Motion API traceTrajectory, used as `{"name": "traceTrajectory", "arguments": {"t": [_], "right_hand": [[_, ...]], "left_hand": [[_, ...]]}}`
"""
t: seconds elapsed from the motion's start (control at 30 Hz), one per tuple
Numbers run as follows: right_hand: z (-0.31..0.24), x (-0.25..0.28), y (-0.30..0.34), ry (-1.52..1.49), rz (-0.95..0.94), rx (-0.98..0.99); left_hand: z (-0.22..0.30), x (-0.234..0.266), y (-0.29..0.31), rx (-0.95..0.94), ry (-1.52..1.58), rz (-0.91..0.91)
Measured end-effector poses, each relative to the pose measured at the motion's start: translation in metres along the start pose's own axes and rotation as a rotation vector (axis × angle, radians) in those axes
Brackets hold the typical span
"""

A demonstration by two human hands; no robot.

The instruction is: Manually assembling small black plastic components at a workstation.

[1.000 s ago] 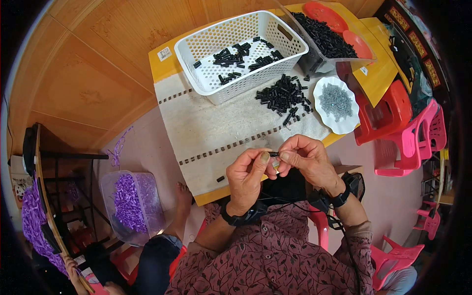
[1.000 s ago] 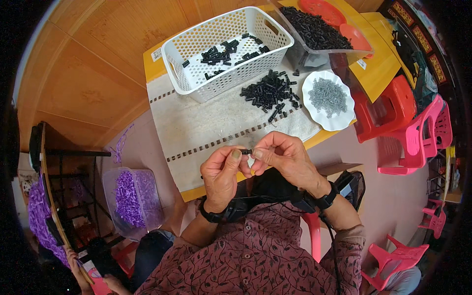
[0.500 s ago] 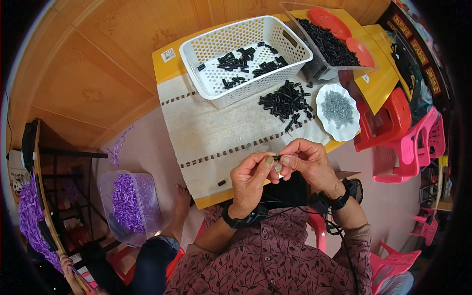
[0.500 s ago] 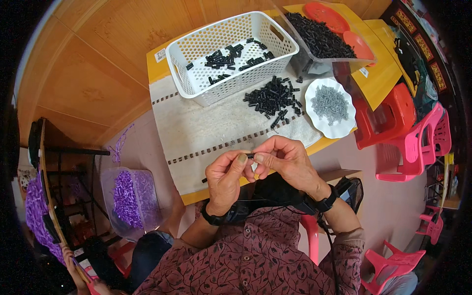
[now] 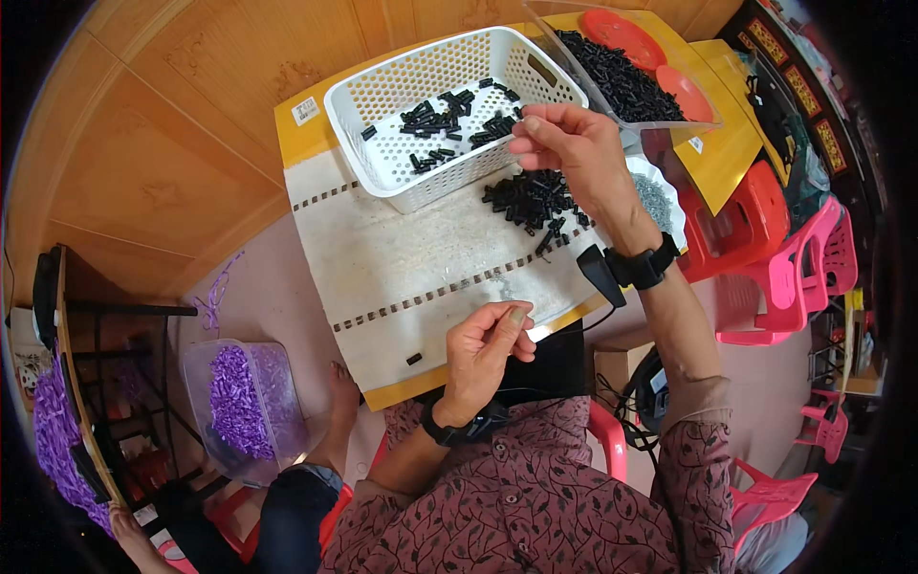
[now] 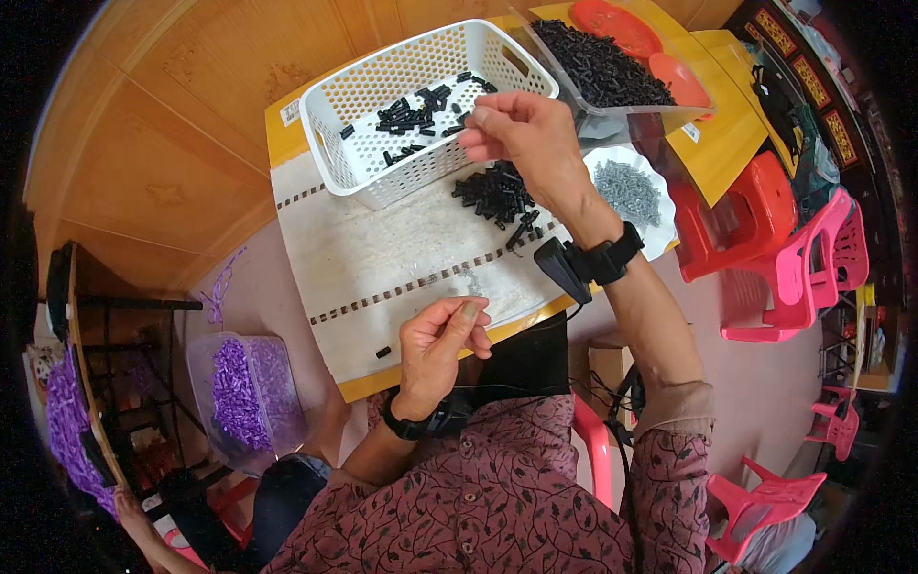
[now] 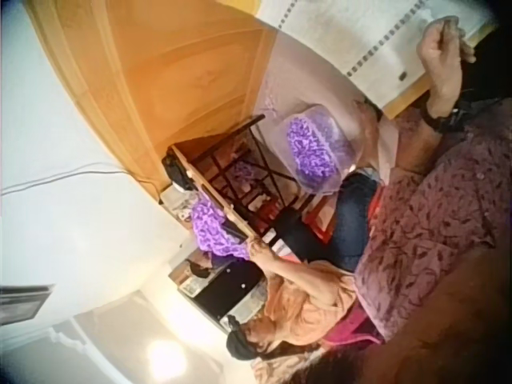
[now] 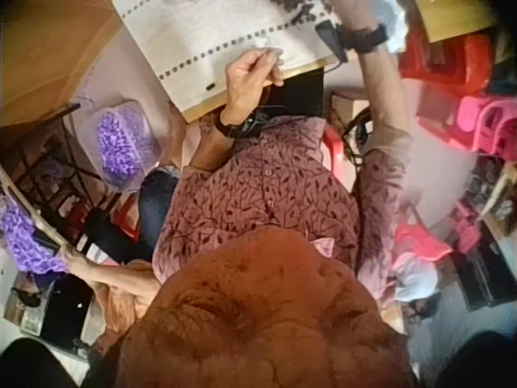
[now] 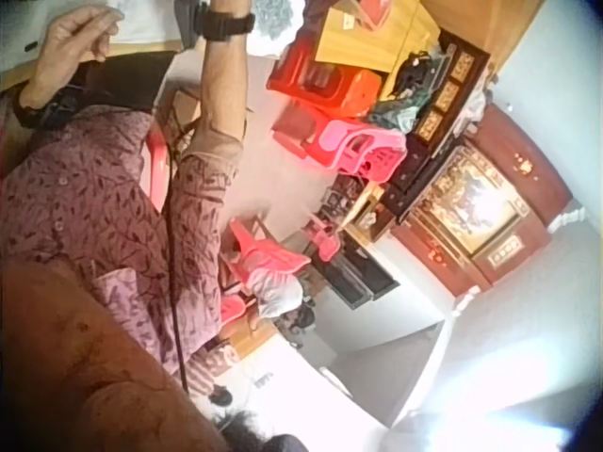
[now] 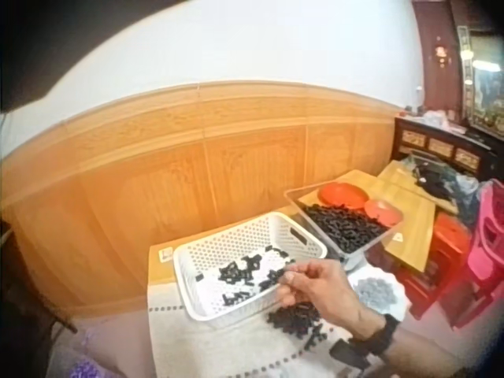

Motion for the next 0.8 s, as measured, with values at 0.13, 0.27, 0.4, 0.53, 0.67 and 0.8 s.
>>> {"name": "traceTrajectory", "arguments": {"t": [0.13,0.27,0.4,0.53,0.67,0.8], "right_hand": [[0.037,0.018,0.021,0.181,-0.069,-0.15],[0.076,0.053,0.056,0.33,-0.013,-0.217],[0.109,0.084,0.076,0.512,0.096,-0.15],[0.114,0.081,0.083,0.622,0.112,-0.022],[0.097,0.063,0.084,0.755,0.087,0.177],[0.093,0.052,0.083,1.025,0.084,0.252]], "left_hand": [[-0.004,0.013,-0.006,-0.014,-0.003,0.03],[-0.005,0.017,-0.011,-0.007,0.019,0.047],[-0.009,0.018,-0.013,-0.004,0.022,0.042],[-0.013,0.02,-0.013,0.014,0.015,0.057],[-0.013,0.021,-0.013,0.001,-0.026,0.059],[-0.015,0.019,-0.012,-0.004,-0.022,0.053]]}}
Point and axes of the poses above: each hand's wrist, its own y-axis away from the middle knuckle, its own x-axis out of the back of the hand, z = x × y, the point moved 7 cm from there along -y, towards the middle knuckle, and after that the axes turned 7 degrees about -x, right-handed, at the moved point
